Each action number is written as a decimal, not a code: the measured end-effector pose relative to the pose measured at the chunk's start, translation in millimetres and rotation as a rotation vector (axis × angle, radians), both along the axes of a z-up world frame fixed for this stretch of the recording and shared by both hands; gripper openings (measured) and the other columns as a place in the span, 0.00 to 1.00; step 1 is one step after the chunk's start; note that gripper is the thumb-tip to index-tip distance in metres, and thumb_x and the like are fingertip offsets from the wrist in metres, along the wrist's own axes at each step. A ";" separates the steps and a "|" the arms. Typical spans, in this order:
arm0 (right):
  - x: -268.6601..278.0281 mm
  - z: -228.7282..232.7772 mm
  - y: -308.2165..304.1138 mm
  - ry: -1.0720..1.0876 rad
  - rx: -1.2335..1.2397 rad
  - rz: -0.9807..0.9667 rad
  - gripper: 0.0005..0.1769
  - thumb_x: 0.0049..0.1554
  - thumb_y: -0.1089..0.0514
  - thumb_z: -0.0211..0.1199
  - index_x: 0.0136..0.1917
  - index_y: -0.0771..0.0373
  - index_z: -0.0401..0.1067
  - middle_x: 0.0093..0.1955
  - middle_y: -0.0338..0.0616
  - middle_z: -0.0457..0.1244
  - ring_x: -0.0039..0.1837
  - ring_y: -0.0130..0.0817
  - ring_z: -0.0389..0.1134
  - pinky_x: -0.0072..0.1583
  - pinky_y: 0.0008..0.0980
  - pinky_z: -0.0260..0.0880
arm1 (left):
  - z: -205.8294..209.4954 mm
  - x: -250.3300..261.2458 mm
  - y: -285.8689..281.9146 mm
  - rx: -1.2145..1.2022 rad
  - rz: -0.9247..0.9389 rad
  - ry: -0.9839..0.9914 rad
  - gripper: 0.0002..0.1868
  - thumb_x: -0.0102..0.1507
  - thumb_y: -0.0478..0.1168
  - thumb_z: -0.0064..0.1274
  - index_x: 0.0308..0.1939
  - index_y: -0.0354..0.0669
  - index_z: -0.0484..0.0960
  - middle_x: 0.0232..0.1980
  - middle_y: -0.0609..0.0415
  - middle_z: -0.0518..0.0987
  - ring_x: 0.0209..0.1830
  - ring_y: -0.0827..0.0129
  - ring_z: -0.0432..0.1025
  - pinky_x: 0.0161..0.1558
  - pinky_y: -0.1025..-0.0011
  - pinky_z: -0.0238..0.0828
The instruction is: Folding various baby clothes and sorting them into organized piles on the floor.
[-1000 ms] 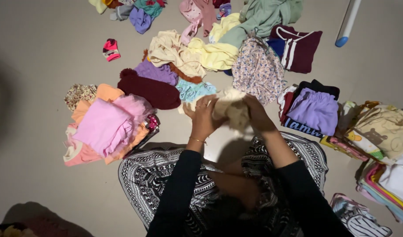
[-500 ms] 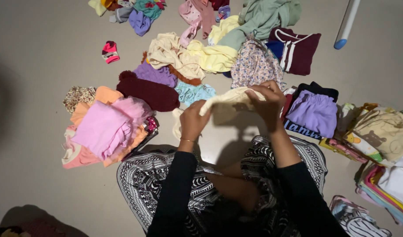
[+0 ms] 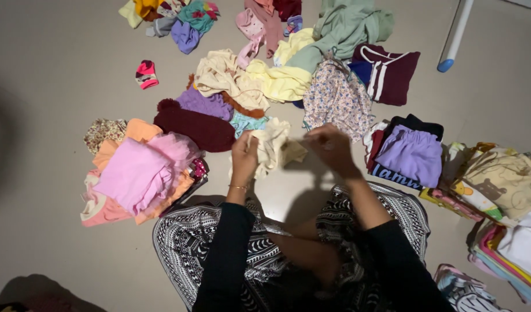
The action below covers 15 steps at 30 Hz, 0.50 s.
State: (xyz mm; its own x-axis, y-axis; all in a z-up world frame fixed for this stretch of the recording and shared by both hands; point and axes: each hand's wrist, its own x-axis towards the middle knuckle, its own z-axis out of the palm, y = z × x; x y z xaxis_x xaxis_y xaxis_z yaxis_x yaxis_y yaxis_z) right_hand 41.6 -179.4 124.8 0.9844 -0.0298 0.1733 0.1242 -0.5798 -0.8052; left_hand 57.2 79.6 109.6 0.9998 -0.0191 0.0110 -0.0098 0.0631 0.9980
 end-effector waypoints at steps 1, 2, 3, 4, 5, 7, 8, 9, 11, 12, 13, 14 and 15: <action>-1.5 1.0 9.4 0.000 0.002 -0.001 0.13 0.57 0.45 0.68 0.42 0.56 0.79 0.41 0.42 0.72 0.41 0.33 0.74 0.45 0.31 0.74 | 4.8 -2.0 -1.9 0.002 -0.001 0.000 0.10 0.72 0.32 0.47 0.54 0.32 0.81 0.39 0.56 0.77 0.36 0.77 0.66 0.40 0.74 0.65; -2.9 1.9 18.9 -0.351 -0.182 0.121 0.12 0.59 0.49 0.68 0.48 0.59 0.77 0.53 0.45 0.70 0.56 0.38 0.69 0.56 0.36 0.74 | 9.5 -4.0 -3.6 -0.054 -0.132 0.081 0.11 0.71 0.33 0.47 0.54 0.33 0.80 0.39 0.56 0.79 0.35 0.76 0.70 0.38 0.74 0.68; -4.9 2.7 27.6 -0.695 -0.371 0.252 0.13 0.61 0.52 0.68 0.54 0.62 0.76 0.64 0.49 0.68 0.70 0.43 0.64 0.68 0.40 0.73 | 13.5 -6.8 -6.2 -0.113 -0.261 0.164 0.11 0.69 0.34 0.47 0.53 0.34 0.80 0.39 0.57 0.81 0.34 0.76 0.73 0.37 0.74 0.71; -6.7 16.6 36.1 -0.693 -0.371 0.251 0.13 0.61 0.52 0.68 0.54 0.62 0.76 0.64 0.49 0.68 0.70 0.43 0.64 0.68 0.40 0.73 | 8.7 -9.0 -6.0 -0.113 -0.262 0.165 0.11 0.69 0.34 0.47 0.53 0.34 0.80 0.39 0.57 0.81 0.34 0.76 0.73 0.37 0.74 0.71; -7.9 30.8 44.7 -0.619 -0.299 0.308 0.19 0.55 0.50 0.70 0.56 0.62 0.76 0.66 0.54 0.65 0.72 0.44 0.60 0.68 0.45 0.67 | 4.1 -11.2 -5.7 0.002 -0.310 -0.044 0.11 0.70 0.33 0.50 0.54 0.35 0.81 0.43 0.56 0.83 0.40 0.75 0.75 0.43 0.75 0.73; -8.6 40.2 51.5 -0.544 -0.224 0.363 0.26 0.49 0.49 0.72 0.58 0.61 0.76 0.68 0.59 0.61 0.75 0.45 0.55 0.68 0.49 0.62 | 14.9 -14.0 -4.8 0.119 -0.357 -0.252 0.11 0.70 0.32 0.52 0.56 0.37 0.82 0.47 0.55 0.84 0.45 0.75 0.76 0.49 0.75 0.74; -8.0 35.4 49.7 -0.510 -0.267 0.372 0.24 0.46 0.49 0.74 0.54 0.59 0.77 0.60 0.52 0.65 0.70 0.46 0.60 0.65 0.52 0.63 | 30.1 -14.5 -4.4 0.209 -0.355 -0.389 0.12 0.65 0.32 0.59 0.53 0.40 0.82 0.46 0.55 0.83 0.44 0.71 0.77 0.49 0.73 0.74; -8.0 30.3 47.5 -0.474 -0.310 0.379 0.22 0.42 0.50 0.76 0.49 0.57 0.77 0.53 0.44 0.69 0.66 0.47 0.65 0.61 0.55 0.64 | 45.0 -15.3 -4.5 0.298 -0.353 -0.525 0.15 0.60 0.33 0.65 0.50 0.43 0.82 0.45 0.55 0.81 0.44 0.67 0.77 0.49 0.71 0.74; -2.3 11.3 31.4 -0.463 -0.277 0.352 0.15 0.48 0.53 0.74 0.49 0.56 0.78 0.50 0.43 0.69 0.57 0.41 0.68 0.54 0.44 0.69 | 66.2 -18.7 0.5 0.496 -0.246 -0.359 0.16 0.57 0.33 0.65 0.48 0.47 0.83 0.44 0.57 0.80 0.40 0.67 0.77 0.44 0.71 0.76; 0.9 2.2 22.7 -0.453 -0.243 0.325 0.09 0.54 0.57 0.73 0.48 0.55 0.79 0.46 0.42 0.70 0.48 0.35 0.71 0.46 0.33 0.75 | 76.9 -19.9 2.4 0.688 -0.139 -0.188 0.17 0.54 0.33 0.64 0.46 0.51 0.85 0.44 0.58 0.80 0.36 0.66 0.76 0.40 0.71 0.78; 6.9 -27.4 7.6 -0.451 -0.243 0.324 0.09 0.54 0.57 0.73 0.48 0.55 0.79 0.46 0.42 0.70 0.48 0.35 0.71 0.46 0.33 0.75 | 76.3 -18.3 5.0 0.688 -0.141 -0.188 0.17 0.54 0.33 0.64 0.46 0.51 0.85 0.44 0.58 0.80 0.36 0.66 0.76 0.40 0.71 0.78; 12.9 -56.9 -7.6 -0.346 -0.010 0.158 0.05 0.58 0.57 0.71 0.43 0.56 0.75 0.41 0.41 0.69 0.42 0.33 0.71 0.42 0.32 0.73 | 75.8 -16.6 7.4 0.737 0.027 -0.274 0.18 0.51 0.31 0.64 0.45 0.48 0.84 0.45 0.54 0.79 0.40 0.63 0.76 0.41 0.68 0.76; 19.8 -86.3 -22.3 -0.237 0.222 -0.008 0.10 0.61 0.58 0.68 0.38 0.57 0.72 0.36 0.39 0.67 0.36 0.30 0.70 0.37 0.30 0.72 | 75.7 -14.3 10.2 0.783 0.197 -0.361 0.19 0.49 0.29 0.63 0.44 0.45 0.84 0.46 0.51 0.77 0.44 0.60 0.75 0.43 0.66 0.75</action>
